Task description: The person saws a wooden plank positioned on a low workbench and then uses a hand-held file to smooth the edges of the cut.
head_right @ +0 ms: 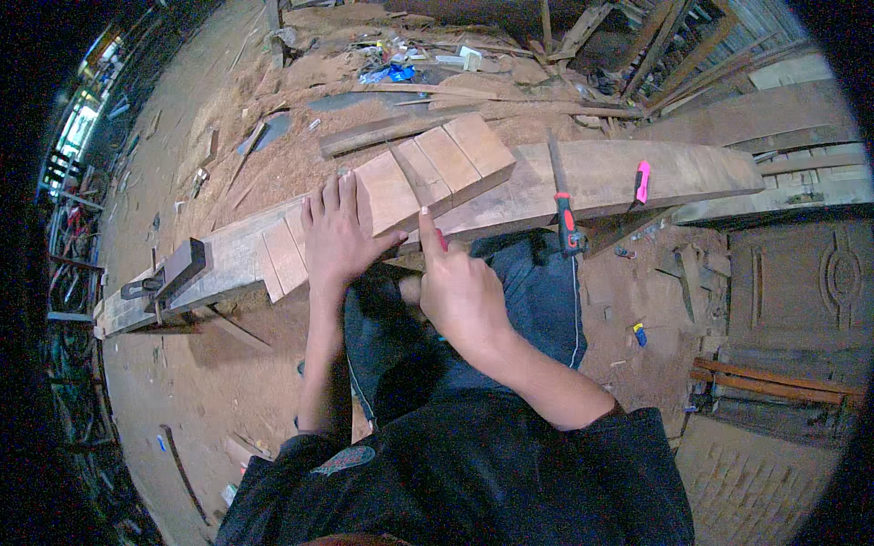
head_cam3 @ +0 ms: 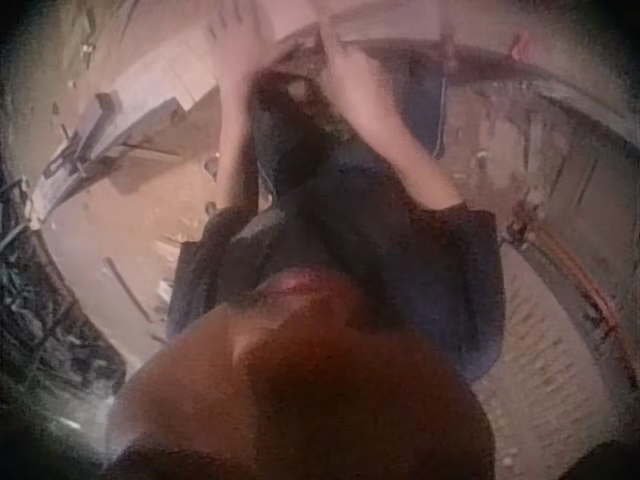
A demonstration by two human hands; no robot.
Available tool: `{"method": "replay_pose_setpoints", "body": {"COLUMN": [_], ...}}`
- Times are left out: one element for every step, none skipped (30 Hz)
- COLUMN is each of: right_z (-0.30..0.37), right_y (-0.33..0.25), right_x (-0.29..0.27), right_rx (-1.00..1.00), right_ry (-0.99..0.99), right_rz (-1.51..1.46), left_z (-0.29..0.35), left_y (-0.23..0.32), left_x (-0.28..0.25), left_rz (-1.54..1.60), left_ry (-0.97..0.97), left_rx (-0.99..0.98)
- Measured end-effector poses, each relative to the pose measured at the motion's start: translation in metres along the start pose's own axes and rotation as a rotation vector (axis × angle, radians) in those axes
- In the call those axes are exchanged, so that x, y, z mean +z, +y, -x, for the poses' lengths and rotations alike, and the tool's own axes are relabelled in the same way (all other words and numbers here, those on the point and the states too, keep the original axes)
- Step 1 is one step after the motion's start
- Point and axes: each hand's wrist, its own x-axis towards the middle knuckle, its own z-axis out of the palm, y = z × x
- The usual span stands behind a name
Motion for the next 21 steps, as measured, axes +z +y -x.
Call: {"method": "replay_pose_setpoints", "body": {"right_z": [0.001, 0.002, 0.006, 0.01, 0.014, 0.02, 0.026, 0.029, 0.03, 0.03, 0.028, 0.026, 0.022, 0.017, 0.012, 0.005, -0.002, -0.008, -0.01, -0.009, -0.007], "right_y": [0.002, 0.003, 0.007, 0.013, 0.017, 0.016, 0.014, 0.013, 0.013, 0.012, 0.01, 0.008, 0.005, 0.0, 0.0, 0.004, 0.01, 0.014, 0.016, 0.019, 0.022], "right_x": [0.002, 0.003, 0.001, -0.001, -0.002, -0.003, -0.004, -0.006, -0.007, -0.005, -0.003, -0.002, 0.0, 0.001, -0.001, 0.0, 0.003, 0.003, -0.002, -0.004, -0.005], "right_rx": [-0.015, -0.03, -0.052, -0.077, -0.102, -0.081, -0.06, -0.039, -0.036, -0.029, -0.022, -0.019, -0.011, -0.003, 0.003, -0.035, -0.073, -0.12, -0.111, -0.115, -0.121], "right_ry": [0.016, 0.032, 0.039, 0.048, 0.057, 0.032, 0.008, -0.017, -0.019, -0.009, 0.002, 0.011, 0.01, 0.009, 0.01, 0.045, 0.079, 0.112, 0.114, 0.111, 0.106], "right_rz": [0.002, 0.004, -0.001, -0.01, -0.019, -0.016, -0.013, -0.011, -0.032, -0.053, -0.075, -0.096, -0.116, -0.136, -0.144, -0.136, -0.128, -0.12, -0.064, -0.043, -0.025], "left_z": [0.0, 0.0, 0.001, 0.002, 0.004, 0.005, 0.006, 0.006, 0.005, 0.006, 0.006, 0.007, 0.006, 0.003, -0.001, -0.004, -0.008, -0.01, -0.01, -0.01, -0.01], "left_y": [-0.001, -0.001, -0.003, -0.005, -0.007, -0.007, -0.007, -0.006, -0.005, -0.004, -0.003, -0.002, -0.001, 0.0, 0.002, 0.004, 0.005, 0.005, 0.005, 0.005, 0.004], "left_x": [-0.001, -0.002, -0.003, -0.005, -0.007, -0.007, -0.007, -0.008, -0.006, -0.007, -0.008, -0.01, -0.01, -0.01, -0.009, -0.007, -0.005, -0.003, -0.002, -0.001, 0.0], "left_rz": [0.003, 0.007, 0.016, 0.021, 0.025, 0.036, 0.047, 0.057, 0.043, 0.046, 0.049, 0.051, 0.031, 0.011, 0.002, -0.014, -0.03, -0.048, -0.044, -0.041, -0.039], "left_ry": [-0.004, -0.008, -0.016, -0.021, -0.027, -0.028, -0.029, -0.031, -0.042, -0.035, -0.029, -0.02, -0.018, -0.016, -0.008, -0.001, 0.006, 0.016, 0.026, 0.037, 0.046], "left_rx": [-0.006, -0.011, 0.002, 0.014, 0.027, 0.046, 0.065, 0.084, 0.073, 0.079, 0.086, 0.089, 0.076, 0.063, 0.047, 0.038, 0.028, 0.011, 0.013, 0.014, 0.012]}}
